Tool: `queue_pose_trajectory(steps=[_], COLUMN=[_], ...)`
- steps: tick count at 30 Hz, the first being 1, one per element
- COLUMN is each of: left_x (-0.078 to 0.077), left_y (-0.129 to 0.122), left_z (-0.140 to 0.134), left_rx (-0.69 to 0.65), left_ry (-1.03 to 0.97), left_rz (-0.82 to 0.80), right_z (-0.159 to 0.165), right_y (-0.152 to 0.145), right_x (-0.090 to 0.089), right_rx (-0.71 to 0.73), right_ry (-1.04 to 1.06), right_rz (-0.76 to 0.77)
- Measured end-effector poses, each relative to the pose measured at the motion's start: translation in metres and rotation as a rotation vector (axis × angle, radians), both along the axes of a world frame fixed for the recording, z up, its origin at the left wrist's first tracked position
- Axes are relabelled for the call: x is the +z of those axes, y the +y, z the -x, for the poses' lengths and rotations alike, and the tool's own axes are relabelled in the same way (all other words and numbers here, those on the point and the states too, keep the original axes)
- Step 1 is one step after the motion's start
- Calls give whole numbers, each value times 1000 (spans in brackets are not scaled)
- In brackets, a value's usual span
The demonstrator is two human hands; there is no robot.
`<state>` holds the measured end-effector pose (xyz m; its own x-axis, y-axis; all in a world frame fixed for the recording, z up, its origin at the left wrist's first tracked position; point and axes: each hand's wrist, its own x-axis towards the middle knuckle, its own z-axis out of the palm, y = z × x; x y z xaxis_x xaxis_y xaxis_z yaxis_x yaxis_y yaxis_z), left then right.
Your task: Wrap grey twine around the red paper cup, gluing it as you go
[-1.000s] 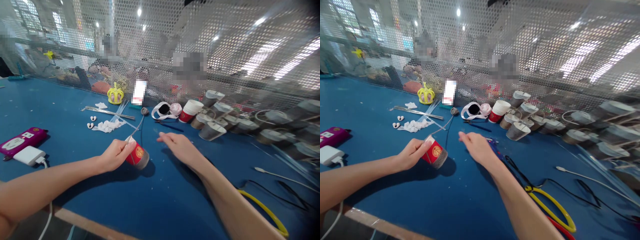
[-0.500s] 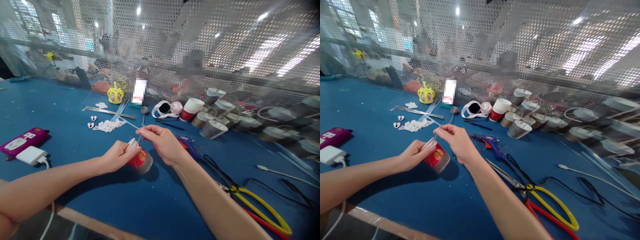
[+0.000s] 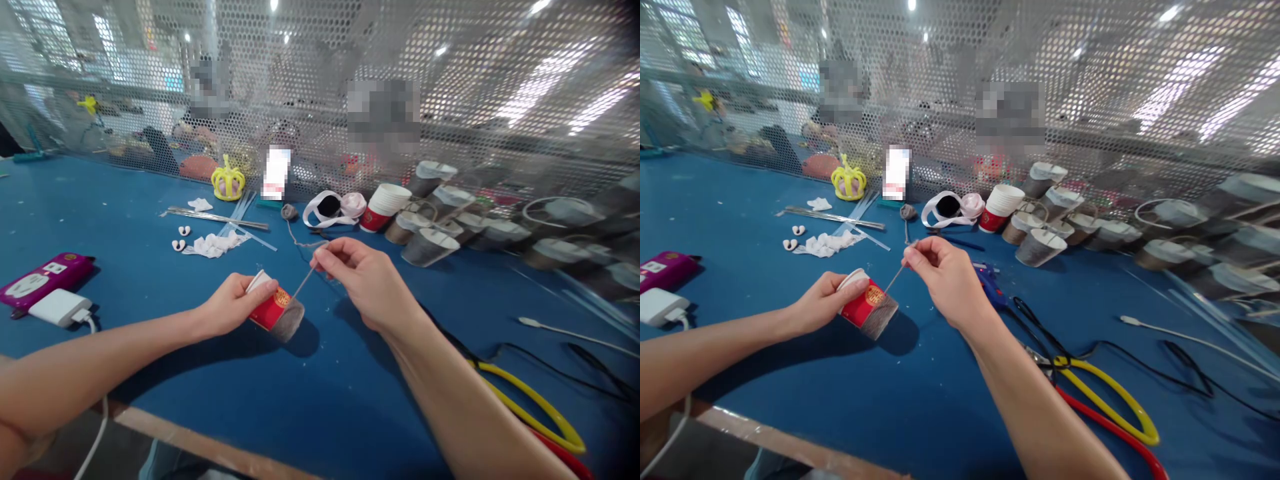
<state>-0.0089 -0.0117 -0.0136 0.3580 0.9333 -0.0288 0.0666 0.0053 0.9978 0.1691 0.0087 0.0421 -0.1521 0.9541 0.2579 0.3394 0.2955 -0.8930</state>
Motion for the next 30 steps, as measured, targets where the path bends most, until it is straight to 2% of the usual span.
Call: queue_pose_trajectory(steps=[3, 9, 14, 25, 30], left_x=[0, -1, -1, 2, 4], left_y=[-3, -7, -7, -9, -9], left_z=[1, 8, 11, 9, 10], left_rx=[-14, -43, -29, -17, -38], left_ry=[27, 162, 153, 74, 72], left_rz=[-72, -444, -644, -845, -869], right_z=[-1, 1, 1, 8, 10], right_y=[1, 3, 5, 2, 1], right_x=[-5, -11, -15, -20, -22], right_rx=[-29, -8, 31, 75, 99], right_ry=[-26, -102, -116, -173, -244], right_rz=[-9, 29, 46, 101, 116])
